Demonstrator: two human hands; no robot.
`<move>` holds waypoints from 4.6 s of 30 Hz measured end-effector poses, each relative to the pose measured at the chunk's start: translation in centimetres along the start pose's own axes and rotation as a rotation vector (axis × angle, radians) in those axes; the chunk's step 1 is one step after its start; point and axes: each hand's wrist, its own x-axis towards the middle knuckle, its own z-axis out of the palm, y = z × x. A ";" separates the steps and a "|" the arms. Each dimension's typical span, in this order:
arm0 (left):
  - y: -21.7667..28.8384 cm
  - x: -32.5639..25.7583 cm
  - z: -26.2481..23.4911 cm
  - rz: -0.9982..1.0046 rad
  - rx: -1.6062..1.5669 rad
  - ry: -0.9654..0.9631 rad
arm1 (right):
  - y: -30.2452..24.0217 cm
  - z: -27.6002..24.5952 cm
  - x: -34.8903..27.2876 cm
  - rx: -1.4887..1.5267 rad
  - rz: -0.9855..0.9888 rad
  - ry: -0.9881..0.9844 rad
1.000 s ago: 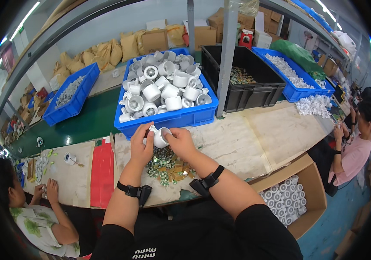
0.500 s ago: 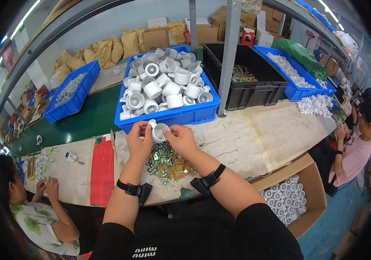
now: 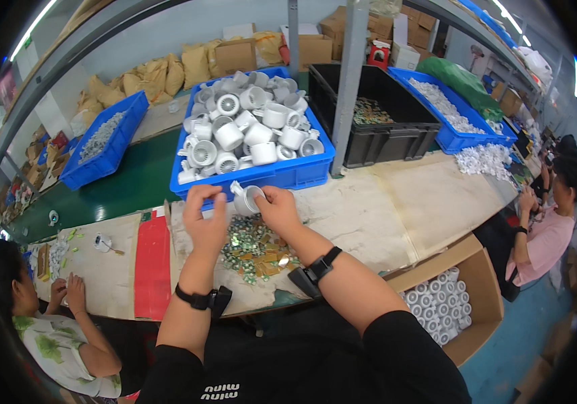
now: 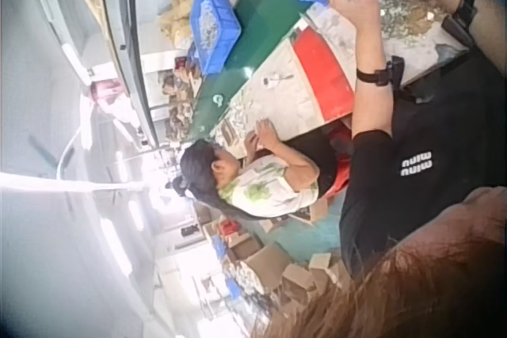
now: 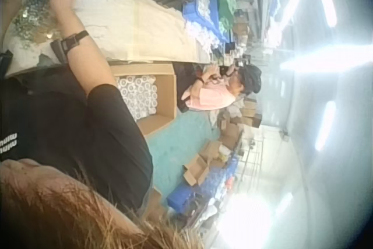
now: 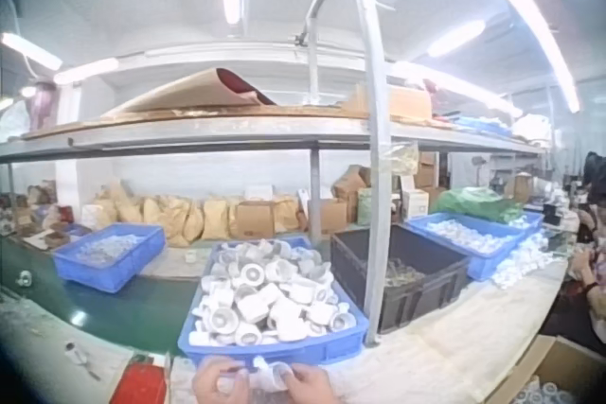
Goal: Assembling small electronic or lighting components at a factory workbench.
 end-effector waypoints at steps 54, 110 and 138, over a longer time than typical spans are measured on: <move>27.8 -2.2 -10.9 0.111 -1.580 -0.600 | -0.6 -2.5 1.9 0.053 -0.103 0.366; 28.2 -12.1 -9.1 -0.482 -1.431 -0.729 | -2.0 -1.4 0.6 0.091 -0.173 0.278; 29.8 -9.7 -9.8 -0.386 -1.105 -0.319 | -2.1 -0.1 0.3 0.087 -0.289 0.298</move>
